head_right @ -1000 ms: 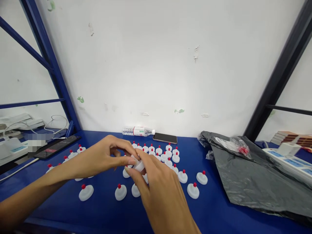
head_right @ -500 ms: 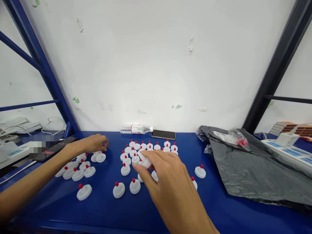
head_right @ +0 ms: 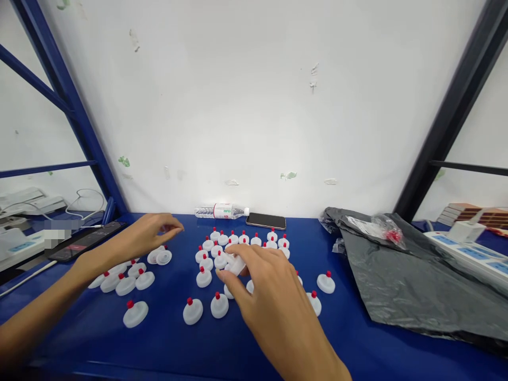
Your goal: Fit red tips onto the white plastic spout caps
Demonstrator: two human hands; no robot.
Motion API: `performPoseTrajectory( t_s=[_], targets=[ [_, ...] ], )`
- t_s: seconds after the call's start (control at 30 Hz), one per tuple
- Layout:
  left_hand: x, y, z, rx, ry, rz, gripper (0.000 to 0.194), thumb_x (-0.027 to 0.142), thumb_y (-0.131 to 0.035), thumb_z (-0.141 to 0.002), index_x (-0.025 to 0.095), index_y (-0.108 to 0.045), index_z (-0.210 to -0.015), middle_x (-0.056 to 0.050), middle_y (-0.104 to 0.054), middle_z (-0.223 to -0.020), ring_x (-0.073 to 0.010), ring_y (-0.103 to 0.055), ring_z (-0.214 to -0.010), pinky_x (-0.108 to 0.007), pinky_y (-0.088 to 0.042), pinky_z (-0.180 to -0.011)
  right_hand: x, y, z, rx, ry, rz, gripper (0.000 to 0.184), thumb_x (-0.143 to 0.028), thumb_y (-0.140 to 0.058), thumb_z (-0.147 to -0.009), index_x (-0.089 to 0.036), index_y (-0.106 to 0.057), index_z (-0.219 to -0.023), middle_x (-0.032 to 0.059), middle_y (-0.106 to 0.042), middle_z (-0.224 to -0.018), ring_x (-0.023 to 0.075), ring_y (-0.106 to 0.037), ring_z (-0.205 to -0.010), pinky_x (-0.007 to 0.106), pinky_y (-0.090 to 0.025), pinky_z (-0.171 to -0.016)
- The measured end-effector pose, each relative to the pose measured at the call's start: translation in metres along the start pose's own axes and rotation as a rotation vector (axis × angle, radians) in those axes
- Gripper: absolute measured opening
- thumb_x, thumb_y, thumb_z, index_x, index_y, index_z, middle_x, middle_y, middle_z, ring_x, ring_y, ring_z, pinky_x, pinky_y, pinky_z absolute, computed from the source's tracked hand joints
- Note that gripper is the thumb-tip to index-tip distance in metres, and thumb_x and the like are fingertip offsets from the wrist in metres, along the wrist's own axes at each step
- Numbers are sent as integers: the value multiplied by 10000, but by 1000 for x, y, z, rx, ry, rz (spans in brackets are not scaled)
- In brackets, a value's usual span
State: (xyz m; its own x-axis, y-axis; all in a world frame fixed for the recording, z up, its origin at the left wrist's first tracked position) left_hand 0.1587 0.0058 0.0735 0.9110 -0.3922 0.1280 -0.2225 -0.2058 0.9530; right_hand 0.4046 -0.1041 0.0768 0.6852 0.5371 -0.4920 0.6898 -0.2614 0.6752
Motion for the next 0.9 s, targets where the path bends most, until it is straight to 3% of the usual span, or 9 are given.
performPoseTrajectory(
  t_s=[0.13,0.3,0.6,0.8,0.9],
  targets=[
    [41,19,44,129,74,346,348,510,-561,-931,249,-785,-987,-22,-795,-937,-204,-708,-804,-275,-542,-710,-2,-21,-2,-90,10,-52,278,-341,-727,-909,-329,-685,-1184,-24,-756,-1123,252,-666,-1050,403,-516,-901],
    [73,-2,81,83,130,638,308,507,-611,-914,269,-795,-982,-7,-800,-881,-191,-730,-797,-236,-559,-682,-13,-38,0,-123,45,-71,313,-331,-741,-898,-333,-683,-1206,-8,-751,-1125,264,-661,-1061,406,-513,-892],
    [84,-13,85,53,139,813,299,472,-611,-927,251,-797,-1002,-5,-776,-787,-118,-629,-586,-178,-485,-514,-32,-48,1,-203,117,-149,203,-294,-753,-897,-325,-702,-1091,-49,-758,-1046,215,-659,-1015,369,-497,-903],
    [84,-18,87,-5,174,947,264,441,-662,-892,231,-796,-977,-24,-772,-757,-127,-646,-594,-166,-457,-478,-36,-41,2,-142,153,-131,522,-249,-792,-854,-357,-589,-1322,-22,-762,-1084,237,-665,-1035,378,-515,-909],
    [84,-25,87,-86,173,1099,228,429,-700,-864,229,-782,-936,-18,-757,-690,-131,-649,-565,-158,-445,-448,-45,-34,3,-124,227,-157,561,-209,-812,-827,-363,-571,-1310,-32,-754,-1146,219,-684,-1040,338,-511,-906]
  ],
)
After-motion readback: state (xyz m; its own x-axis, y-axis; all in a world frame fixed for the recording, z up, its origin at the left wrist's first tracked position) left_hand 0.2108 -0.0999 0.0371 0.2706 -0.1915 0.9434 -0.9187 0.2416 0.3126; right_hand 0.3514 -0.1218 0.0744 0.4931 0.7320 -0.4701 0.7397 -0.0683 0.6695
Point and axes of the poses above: each hand's wrist, its own z-axis away from the middle knuckle, its own y-axis out of the back of the hand, x = y × z, the point moved 10 cm from there along -z, towards the middle knuckle
